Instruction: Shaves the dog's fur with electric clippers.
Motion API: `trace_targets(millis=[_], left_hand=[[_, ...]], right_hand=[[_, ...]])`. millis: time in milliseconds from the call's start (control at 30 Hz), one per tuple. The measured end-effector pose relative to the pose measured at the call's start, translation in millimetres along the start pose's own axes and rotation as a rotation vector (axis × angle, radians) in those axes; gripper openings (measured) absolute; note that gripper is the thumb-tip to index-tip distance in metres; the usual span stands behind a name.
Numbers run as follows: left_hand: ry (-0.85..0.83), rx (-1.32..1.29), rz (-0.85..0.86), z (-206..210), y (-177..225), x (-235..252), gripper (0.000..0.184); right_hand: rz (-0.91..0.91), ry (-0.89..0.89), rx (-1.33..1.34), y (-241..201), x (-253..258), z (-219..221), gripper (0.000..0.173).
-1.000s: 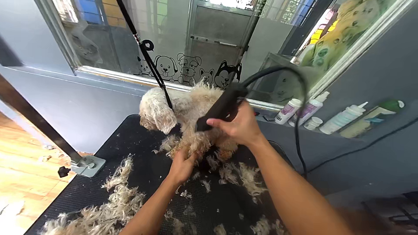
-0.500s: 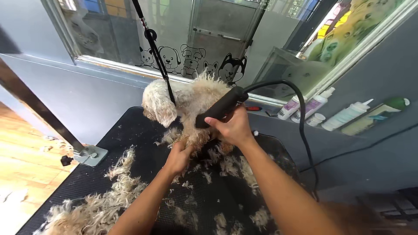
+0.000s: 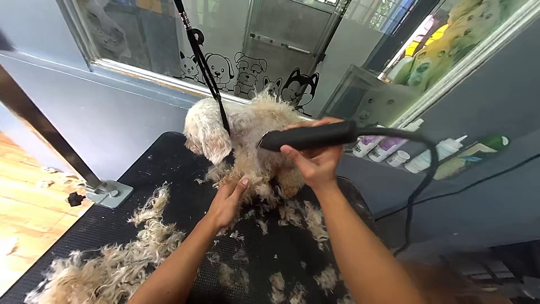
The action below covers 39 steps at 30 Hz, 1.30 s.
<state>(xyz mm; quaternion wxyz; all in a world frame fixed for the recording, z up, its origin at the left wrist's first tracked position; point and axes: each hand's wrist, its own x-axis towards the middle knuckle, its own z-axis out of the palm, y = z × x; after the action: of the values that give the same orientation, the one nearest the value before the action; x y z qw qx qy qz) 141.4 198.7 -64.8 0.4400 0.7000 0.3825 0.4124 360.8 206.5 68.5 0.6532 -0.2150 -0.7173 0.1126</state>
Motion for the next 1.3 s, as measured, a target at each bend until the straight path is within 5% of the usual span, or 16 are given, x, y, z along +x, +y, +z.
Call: trace_targets(millis=[200,367,467,600,700,933,1133,1300], left_hand=[[-0.006,0.024,-0.045,-8,-2,-4,0.064],[0.008,0.091,-0.028,-11,-7,-4,0.066],[-0.015,0.092,-0.059,-6,-9,-9,0.068],[-0.003,0.071,-0.065,2,-14,-14,0.06],[0.027,0.062,-0.055,6,-9,-18,0.055],[-0.009,0.045,-0.073,3,-8,-20,0.057],[-0.02,0.022,-0.081,7,-11,-23,0.059],[-0.014,0.013,-0.079,7,-11,-23,0.061]], right_hand=[[0.32,0.009,-0.034,5,-25,14,0.064],[0.429,-0.178,-0.045,6,-36,7,0.063],[0.414,-0.337,-0.147,-12,-12,0,0.063],[0.094,-0.009,-0.318,-34,22,26,0.072],[-0.056,-0.012,-0.506,-30,32,45,0.067],[0.395,-0.409,-0.753,-42,19,61,0.079],[0.041,-0.187,-0.682,-38,25,61,0.072],[0.383,-0.449,-0.86,-40,19,69,0.081]])
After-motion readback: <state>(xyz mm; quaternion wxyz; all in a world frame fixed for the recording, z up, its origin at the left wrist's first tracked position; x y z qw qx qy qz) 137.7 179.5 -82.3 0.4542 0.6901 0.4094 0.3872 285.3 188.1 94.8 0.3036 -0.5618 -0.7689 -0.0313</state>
